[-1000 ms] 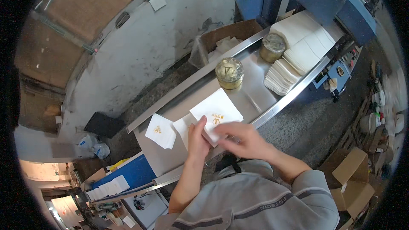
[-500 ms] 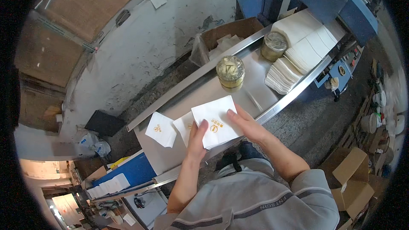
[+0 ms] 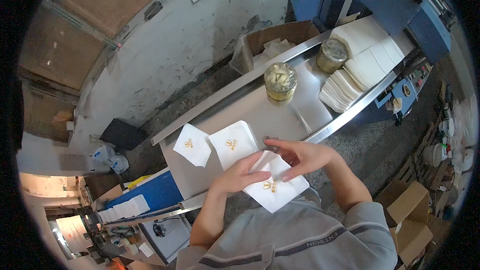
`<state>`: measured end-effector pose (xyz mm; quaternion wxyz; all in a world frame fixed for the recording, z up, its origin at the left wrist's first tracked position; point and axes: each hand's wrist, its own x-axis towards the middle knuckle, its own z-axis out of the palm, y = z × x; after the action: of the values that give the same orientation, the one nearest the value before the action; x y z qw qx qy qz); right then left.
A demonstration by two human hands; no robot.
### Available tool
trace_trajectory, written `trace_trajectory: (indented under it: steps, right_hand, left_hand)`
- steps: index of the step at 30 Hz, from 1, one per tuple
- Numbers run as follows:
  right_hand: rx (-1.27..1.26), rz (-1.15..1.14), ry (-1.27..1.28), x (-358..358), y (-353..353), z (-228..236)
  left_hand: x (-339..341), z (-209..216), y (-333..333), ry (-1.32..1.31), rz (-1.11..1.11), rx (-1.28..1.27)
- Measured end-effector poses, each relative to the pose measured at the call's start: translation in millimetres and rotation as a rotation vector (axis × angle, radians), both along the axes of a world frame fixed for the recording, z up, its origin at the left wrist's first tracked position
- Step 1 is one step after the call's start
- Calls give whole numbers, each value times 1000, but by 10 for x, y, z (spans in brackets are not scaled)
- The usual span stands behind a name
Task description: Stacking and packing paper napkins into cardboard boxes.
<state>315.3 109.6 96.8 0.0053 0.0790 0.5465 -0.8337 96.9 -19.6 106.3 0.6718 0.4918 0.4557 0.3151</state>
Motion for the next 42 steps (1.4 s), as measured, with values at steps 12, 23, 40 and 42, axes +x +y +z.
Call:
trace_trajectory:
  steps: [12, 23, 40, 42]
  right_hand:
    - [-289, -931, -90, -328, -223, -131]
    - [-75, -463, 18, 196, 484, -203]
    - [743, -628, -95, 365, 564, -446]
    - [595, -603, -229, 340, 531, -404]
  left_hand:
    - [207, -147, 8, -408, 786, 94]
    - [65, 35, 387, -205, 525, 146]
    - [380, -153, 817, 640, 331, 502]
    - [432, -133, 804, 764, 298, 468]
